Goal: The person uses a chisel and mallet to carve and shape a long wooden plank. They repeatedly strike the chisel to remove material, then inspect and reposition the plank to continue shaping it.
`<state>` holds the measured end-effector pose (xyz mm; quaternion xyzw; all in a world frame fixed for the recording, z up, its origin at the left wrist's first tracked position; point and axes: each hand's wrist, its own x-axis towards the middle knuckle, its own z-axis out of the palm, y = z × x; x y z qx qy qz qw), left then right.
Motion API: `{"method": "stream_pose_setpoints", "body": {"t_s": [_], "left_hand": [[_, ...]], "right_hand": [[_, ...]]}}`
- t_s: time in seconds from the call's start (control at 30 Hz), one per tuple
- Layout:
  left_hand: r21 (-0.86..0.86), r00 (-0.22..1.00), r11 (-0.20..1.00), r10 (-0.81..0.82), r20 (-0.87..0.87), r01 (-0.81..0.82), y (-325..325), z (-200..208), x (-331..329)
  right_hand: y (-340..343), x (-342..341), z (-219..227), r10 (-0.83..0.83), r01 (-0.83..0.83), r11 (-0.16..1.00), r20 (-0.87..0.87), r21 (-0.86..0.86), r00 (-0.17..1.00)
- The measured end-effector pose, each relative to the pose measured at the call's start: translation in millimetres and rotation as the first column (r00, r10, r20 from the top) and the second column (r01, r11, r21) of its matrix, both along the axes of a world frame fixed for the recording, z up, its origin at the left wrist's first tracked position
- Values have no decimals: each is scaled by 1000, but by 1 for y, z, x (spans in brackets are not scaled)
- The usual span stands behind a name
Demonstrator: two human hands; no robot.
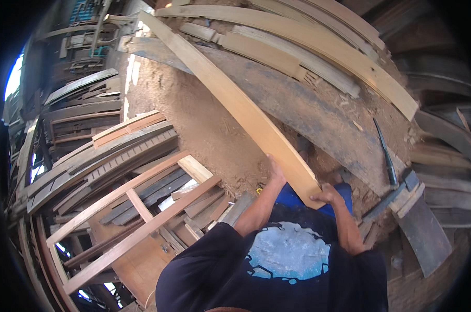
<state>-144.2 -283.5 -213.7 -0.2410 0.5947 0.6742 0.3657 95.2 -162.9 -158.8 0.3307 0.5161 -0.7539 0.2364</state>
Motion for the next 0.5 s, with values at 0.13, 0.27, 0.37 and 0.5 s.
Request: {"method": "stream_pose_setpoints", "body": {"t_s": [0.13, 0.27, 0.37, 0.5], "left_hand": [[-24, 997, 1000, 19, 74, -17, 36, 13, 4], [82, 985, 995, 38, 171, -53, 83, -20, 7], [-35, 943, 957, -277, 183, 288, 117, 11, 5], [-420, 543, 513, -838, -56, 748, 118, 19, -34]], "right_hand": [[32, -14, 44, 207, -333, 863, 334, 380, 919], [59, -27, 106, 91, -432, 585, 473, 687, 876], [69, -17, 99, -147, -252, 309, 308, 917, 940], [95, -15, 83, -201, -229, 294, 294, 928, 934]]}}
